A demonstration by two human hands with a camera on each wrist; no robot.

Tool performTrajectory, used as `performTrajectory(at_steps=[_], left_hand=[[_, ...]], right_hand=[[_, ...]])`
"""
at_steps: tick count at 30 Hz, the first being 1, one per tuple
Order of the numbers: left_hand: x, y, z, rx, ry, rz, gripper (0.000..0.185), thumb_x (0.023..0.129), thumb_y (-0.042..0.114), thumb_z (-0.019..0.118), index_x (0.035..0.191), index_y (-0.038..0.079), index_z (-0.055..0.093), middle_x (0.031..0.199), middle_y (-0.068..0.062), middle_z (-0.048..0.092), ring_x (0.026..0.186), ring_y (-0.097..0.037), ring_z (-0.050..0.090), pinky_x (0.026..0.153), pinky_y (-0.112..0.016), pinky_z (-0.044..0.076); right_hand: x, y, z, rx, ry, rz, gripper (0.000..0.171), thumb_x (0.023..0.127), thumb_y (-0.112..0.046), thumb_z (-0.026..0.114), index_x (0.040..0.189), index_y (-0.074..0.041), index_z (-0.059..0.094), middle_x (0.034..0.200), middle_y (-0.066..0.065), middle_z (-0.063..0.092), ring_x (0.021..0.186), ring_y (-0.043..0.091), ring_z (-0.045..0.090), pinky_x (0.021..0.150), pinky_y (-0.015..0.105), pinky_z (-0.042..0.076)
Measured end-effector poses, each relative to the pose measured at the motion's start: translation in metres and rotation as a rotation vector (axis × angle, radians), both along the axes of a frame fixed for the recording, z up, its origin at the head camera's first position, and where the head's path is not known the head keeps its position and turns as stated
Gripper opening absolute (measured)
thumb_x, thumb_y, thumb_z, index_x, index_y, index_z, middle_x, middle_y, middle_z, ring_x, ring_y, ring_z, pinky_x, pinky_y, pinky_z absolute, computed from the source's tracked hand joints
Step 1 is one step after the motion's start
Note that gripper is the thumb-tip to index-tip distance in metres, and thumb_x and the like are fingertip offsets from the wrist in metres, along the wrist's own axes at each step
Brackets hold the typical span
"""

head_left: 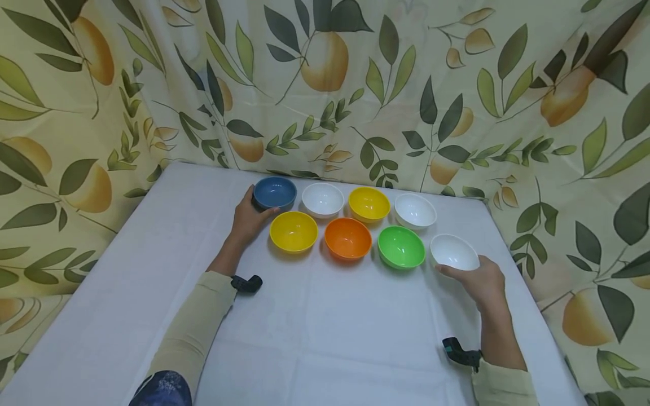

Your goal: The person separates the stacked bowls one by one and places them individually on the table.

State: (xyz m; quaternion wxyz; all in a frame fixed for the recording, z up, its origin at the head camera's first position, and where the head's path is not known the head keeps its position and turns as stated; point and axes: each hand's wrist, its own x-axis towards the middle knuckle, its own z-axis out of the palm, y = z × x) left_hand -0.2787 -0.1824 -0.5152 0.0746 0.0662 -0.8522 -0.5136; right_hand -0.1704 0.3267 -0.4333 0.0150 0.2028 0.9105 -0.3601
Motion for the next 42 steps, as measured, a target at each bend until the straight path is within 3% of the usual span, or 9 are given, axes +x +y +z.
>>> performTrajectory(at_steps=[9,38,42], left_hand=[[0.001,-0.002,0.002,0.000,-0.009,-0.003,0.111,0.090,0.041,0.084,0.169,0.008,0.014,0.172,-0.018,0.021,0.157,-0.037,0.023,0.126,-0.054,0.023],[0.007,-0.002,0.001,-0.002,0.005,-0.003,0.109,0.091,0.043,0.083,0.168,0.006,0.016,0.172,-0.018,0.021,0.158,-0.035,0.021,0.126,-0.051,0.023],[0.013,-0.006,0.003,0.004,0.002,-0.013,0.109,0.093,0.048,0.080,0.168,0.004,0.014,0.172,-0.019,0.019,0.158,-0.036,0.019,0.127,-0.052,0.022]], right_hand=[[-0.003,-0.003,-0.007,-0.010,-0.024,-0.004,0.104,0.082,-0.037,0.091,0.151,0.018,0.035,0.147,0.042,0.044,0.129,0.054,0.045,0.103,0.068,0.045],[-0.008,-0.004,-0.021,-0.040,0.071,-0.041,0.109,0.083,-0.041,0.090,0.158,0.010,0.030,0.153,0.037,0.041,0.136,0.053,0.043,0.109,0.067,0.044],[-0.009,-0.004,-0.020,-0.043,0.068,-0.021,0.115,0.089,-0.050,0.081,0.163,0.008,0.016,0.162,0.037,0.029,0.146,0.054,0.034,0.115,0.068,0.036]])
